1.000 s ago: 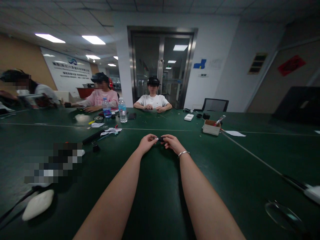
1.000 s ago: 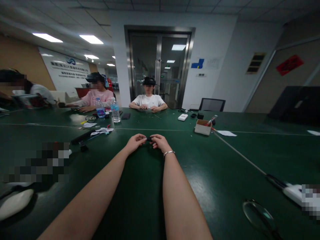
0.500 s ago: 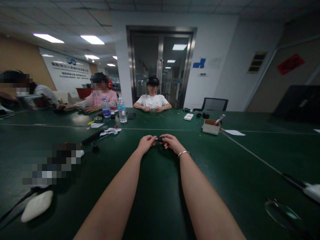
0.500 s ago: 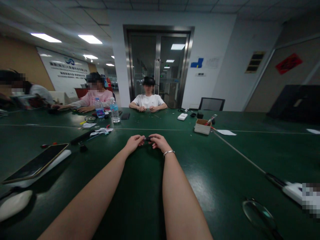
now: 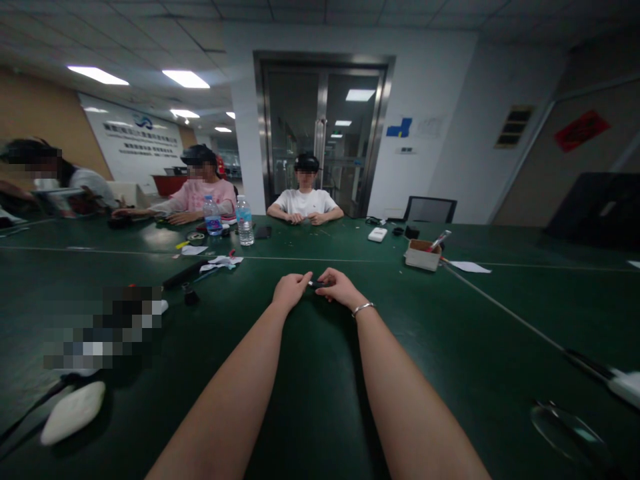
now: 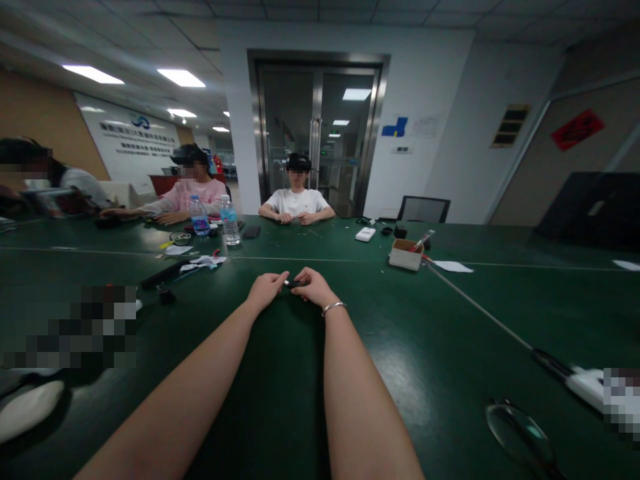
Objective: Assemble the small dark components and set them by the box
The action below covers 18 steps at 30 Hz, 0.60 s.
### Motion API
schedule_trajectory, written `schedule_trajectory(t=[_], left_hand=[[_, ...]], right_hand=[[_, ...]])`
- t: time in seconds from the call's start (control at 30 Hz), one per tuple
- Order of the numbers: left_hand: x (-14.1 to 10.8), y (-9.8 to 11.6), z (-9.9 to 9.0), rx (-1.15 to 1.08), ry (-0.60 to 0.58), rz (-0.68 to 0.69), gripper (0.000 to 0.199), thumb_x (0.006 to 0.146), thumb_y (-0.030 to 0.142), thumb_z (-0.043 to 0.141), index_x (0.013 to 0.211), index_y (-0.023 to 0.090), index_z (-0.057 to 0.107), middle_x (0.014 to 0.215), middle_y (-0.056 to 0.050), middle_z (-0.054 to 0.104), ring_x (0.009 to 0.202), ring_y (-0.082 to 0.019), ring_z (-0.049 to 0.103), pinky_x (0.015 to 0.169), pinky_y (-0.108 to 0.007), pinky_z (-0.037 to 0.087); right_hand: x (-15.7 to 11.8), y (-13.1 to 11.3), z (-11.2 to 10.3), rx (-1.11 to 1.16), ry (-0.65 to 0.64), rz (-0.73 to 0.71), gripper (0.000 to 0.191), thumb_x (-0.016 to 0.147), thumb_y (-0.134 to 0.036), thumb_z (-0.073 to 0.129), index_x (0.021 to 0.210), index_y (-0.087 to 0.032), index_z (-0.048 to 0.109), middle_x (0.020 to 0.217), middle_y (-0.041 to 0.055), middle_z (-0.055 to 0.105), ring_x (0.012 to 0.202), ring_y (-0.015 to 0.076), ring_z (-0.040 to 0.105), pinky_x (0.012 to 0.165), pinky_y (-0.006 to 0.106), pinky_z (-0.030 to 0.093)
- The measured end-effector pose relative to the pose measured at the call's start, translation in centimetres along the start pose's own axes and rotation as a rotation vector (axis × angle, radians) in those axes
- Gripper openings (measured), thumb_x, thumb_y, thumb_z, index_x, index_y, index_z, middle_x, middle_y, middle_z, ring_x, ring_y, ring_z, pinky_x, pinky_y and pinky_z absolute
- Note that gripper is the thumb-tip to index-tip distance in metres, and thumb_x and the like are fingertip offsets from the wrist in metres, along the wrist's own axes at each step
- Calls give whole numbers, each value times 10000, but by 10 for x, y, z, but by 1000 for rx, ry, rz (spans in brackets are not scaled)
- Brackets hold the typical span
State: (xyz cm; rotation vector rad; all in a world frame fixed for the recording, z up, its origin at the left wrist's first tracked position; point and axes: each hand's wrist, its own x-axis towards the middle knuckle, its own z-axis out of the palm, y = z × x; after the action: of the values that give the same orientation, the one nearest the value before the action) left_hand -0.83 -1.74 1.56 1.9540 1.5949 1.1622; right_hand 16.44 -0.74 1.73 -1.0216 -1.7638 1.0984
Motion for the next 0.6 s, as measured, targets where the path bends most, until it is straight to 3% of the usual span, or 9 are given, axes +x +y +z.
schedule_trajectory(t=[0.13, 0.23, 0.33, 0.47, 0.6], left_hand=[[-3, 8, -7, 178, -17, -89, 578, 833, 602, 336, 520, 188, 591, 548, -41, 593, 517, -159, 510, 511, -264, 285], [-4, 12, -10, 268, -37, -152, 572, 849, 574, 314, 544, 192, 611, 594, -47, 621, 562, -168, 539, 537, -262, 305], [-5, 12, -12, 287, -35, -175, 544, 851, 549, 329, 557, 199, 625, 613, -46, 635, 582, -171, 555, 554, -263, 321], [-3, 7, -10, 229, -5, -172, 524, 840, 542, 350, 555, 198, 623, 598, -39, 628, 565, -165, 551, 550, -263, 327], [2, -2, -4, 9, 67, -150, 508, 823, 560, 370, 630, 180, 646, 591, -34, 620, 550, -147, 544, 547, -252, 351]], right_hand=[[2, -1, 5, -158, 16, -34, 293, 620, -177, 703, 835, -183, 503, 672, -57, 552, 460, 65, 501, 421, 184, 407], [1, -5, 10, -409, 82, -166, 259, 637, -201, 698, 860, -198, 566, 742, -35, 582, 609, 102, 551, 564, 222, 437], [-2, -13, 15, -633, 64, -229, 230, 672, -206, 679, 892, -226, 614, 804, -7, 623, 747, 147, 578, 668, 251, 426], [-4, -19, 21, -763, 74, -195, 213, 724, -206, 634, 934, -230, 605, 870, 28, 649, 787, 176, 583, 672, 261, 402], [-2, -11, 21, -689, 156, -122, 219, 755, -213, 598, 971, -202, 560, 826, 27, 635, 731, 154, 564, 647, 249, 391]])
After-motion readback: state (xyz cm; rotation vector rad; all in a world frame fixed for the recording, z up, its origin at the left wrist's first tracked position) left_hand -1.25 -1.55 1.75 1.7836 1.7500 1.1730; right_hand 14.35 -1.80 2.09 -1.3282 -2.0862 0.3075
